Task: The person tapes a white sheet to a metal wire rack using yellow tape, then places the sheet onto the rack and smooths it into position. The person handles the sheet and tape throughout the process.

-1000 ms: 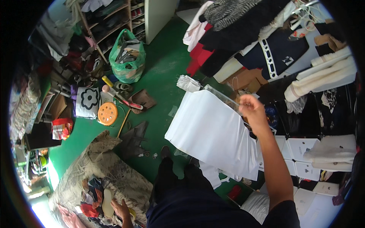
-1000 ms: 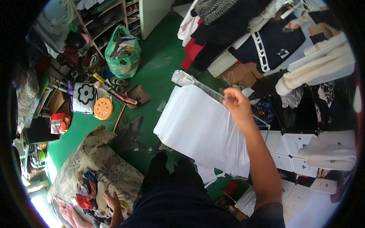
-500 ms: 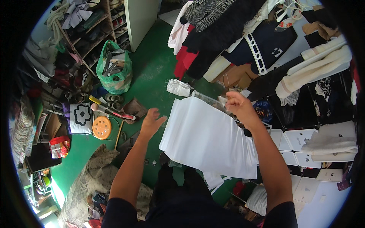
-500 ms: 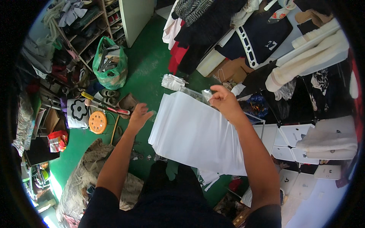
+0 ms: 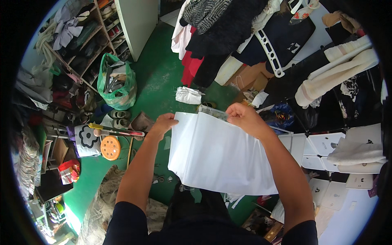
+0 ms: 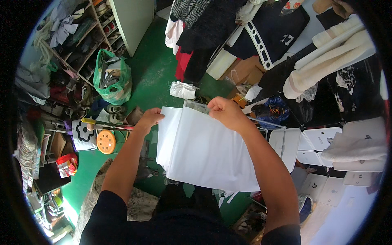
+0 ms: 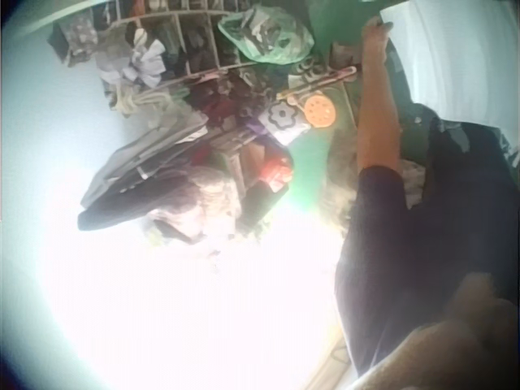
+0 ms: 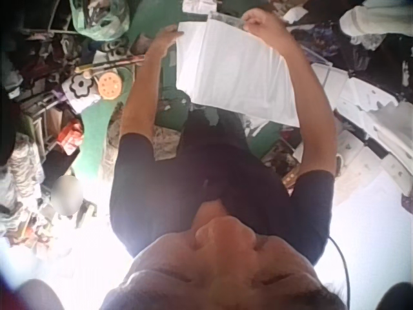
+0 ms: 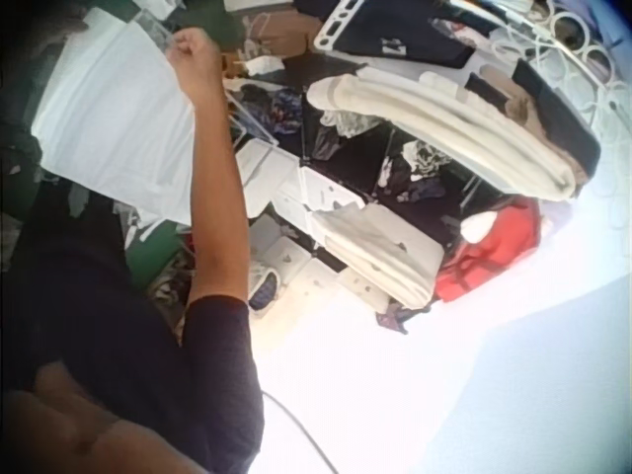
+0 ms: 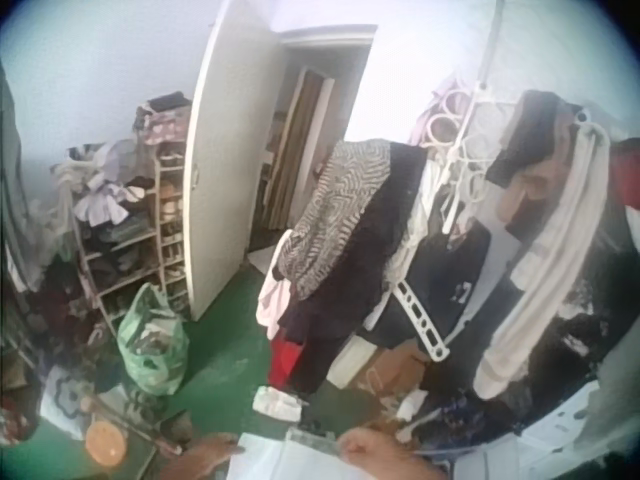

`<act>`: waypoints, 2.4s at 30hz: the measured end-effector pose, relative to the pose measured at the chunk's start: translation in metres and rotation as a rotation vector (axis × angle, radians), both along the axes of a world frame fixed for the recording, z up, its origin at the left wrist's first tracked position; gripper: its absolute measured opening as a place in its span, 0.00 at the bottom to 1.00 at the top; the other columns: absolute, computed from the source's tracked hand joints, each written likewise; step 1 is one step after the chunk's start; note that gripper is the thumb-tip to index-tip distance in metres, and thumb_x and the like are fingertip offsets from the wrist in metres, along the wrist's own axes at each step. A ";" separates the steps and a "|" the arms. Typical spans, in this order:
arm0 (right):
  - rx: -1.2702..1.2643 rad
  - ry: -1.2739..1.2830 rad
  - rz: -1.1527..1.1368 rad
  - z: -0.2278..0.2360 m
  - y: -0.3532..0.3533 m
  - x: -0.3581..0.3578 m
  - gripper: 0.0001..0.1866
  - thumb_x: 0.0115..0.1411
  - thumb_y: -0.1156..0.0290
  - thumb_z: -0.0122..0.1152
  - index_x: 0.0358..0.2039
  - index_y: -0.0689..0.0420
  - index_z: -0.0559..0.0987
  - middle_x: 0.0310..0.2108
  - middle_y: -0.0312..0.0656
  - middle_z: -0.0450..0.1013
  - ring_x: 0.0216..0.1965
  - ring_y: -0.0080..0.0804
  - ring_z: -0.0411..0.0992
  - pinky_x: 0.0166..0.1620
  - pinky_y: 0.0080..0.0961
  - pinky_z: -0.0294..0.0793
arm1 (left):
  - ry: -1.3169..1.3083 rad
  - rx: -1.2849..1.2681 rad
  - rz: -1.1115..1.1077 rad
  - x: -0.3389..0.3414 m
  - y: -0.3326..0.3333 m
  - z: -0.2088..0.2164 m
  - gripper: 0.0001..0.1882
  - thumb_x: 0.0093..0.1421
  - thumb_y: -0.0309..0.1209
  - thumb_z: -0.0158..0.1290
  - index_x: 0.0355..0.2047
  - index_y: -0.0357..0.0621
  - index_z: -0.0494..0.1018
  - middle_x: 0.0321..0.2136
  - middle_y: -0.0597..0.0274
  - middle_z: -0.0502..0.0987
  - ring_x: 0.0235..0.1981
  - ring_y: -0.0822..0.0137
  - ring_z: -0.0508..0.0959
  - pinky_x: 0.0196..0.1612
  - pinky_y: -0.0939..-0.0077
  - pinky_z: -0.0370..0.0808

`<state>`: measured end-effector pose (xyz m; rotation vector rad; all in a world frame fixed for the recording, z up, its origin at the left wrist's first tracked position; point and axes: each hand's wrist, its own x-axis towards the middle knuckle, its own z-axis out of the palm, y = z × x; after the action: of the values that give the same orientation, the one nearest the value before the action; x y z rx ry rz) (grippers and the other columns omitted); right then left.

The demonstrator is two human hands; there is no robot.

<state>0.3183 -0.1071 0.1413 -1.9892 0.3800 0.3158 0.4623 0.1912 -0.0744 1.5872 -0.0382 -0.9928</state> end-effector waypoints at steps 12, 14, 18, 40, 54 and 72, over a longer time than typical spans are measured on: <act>0.006 -0.041 0.109 -0.027 0.010 0.033 0.10 0.60 0.73 0.66 0.42 0.62 0.80 0.33 0.34 0.77 0.35 0.20 0.73 0.38 0.22 0.73 | -0.168 -0.170 0.121 0.005 0.030 0.130 0.12 0.66 0.24 0.53 0.47 0.35 0.79 0.38 0.66 0.82 0.37 0.76 0.78 0.44 0.78 0.74; -0.013 -0.049 0.134 -0.028 0.011 0.038 0.11 0.59 0.72 0.66 0.41 0.61 0.81 0.33 0.35 0.78 0.34 0.21 0.73 0.38 0.25 0.73 | -0.218 -0.197 0.100 0.008 0.036 0.139 0.11 0.66 0.24 0.53 0.47 0.35 0.79 0.37 0.66 0.82 0.36 0.76 0.78 0.44 0.78 0.74; -0.021 -0.036 0.191 -0.027 0.005 0.043 0.12 0.59 0.72 0.66 0.43 0.61 0.80 0.34 0.37 0.79 0.35 0.23 0.74 0.39 0.26 0.74 | -0.261 -0.151 -0.001 0.008 0.036 0.170 0.11 0.66 0.24 0.51 0.46 0.36 0.78 0.38 0.68 0.81 0.37 0.78 0.78 0.43 0.78 0.74; -0.096 -0.102 0.267 -0.034 0.008 0.050 0.17 0.58 0.66 0.70 0.46 0.60 0.83 0.35 0.37 0.80 0.37 0.26 0.76 0.42 0.26 0.74 | -0.367 -0.190 -0.080 -0.012 0.030 0.219 0.09 0.67 0.24 0.52 0.46 0.35 0.77 0.36 0.68 0.80 0.36 0.80 0.76 0.41 0.81 0.73; -0.193 -0.143 0.245 -0.023 0.011 0.039 0.17 0.52 0.59 0.73 0.37 0.57 0.87 0.33 0.44 0.83 0.37 0.35 0.81 0.42 0.31 0.77 | -0.447 -0.196 -0.119 -0.026 0.022 0.245 0.06 0.67 0.24 0.52 0.42 0.37 0.77 0.31 0.73 0.77 0.32 0.84 0.72 0.35 0.84 0.69; -0.059 -0.130 0.213 -0.026 -0.001 0.023 0.17 0.51 0.73 0.70 0.43 0.59 0.83 0.36 0.42 0.82 0.39 0.32 0.79 0.43 0.31 0.77 | -0.462 -0.203 -0.131 -0.037 0.018 0.261 0.08 0.68 0.23 0.50 0.44 0.36 0.77 0.35 0.70 0.80 0.35 0.81 0.75 0.41 0.82 0.72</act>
<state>0.3410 -0.1082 0.1152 -2.0992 0.0961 0.3100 0.4253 0.2097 0.1865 1.6080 -0.5500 -0.6775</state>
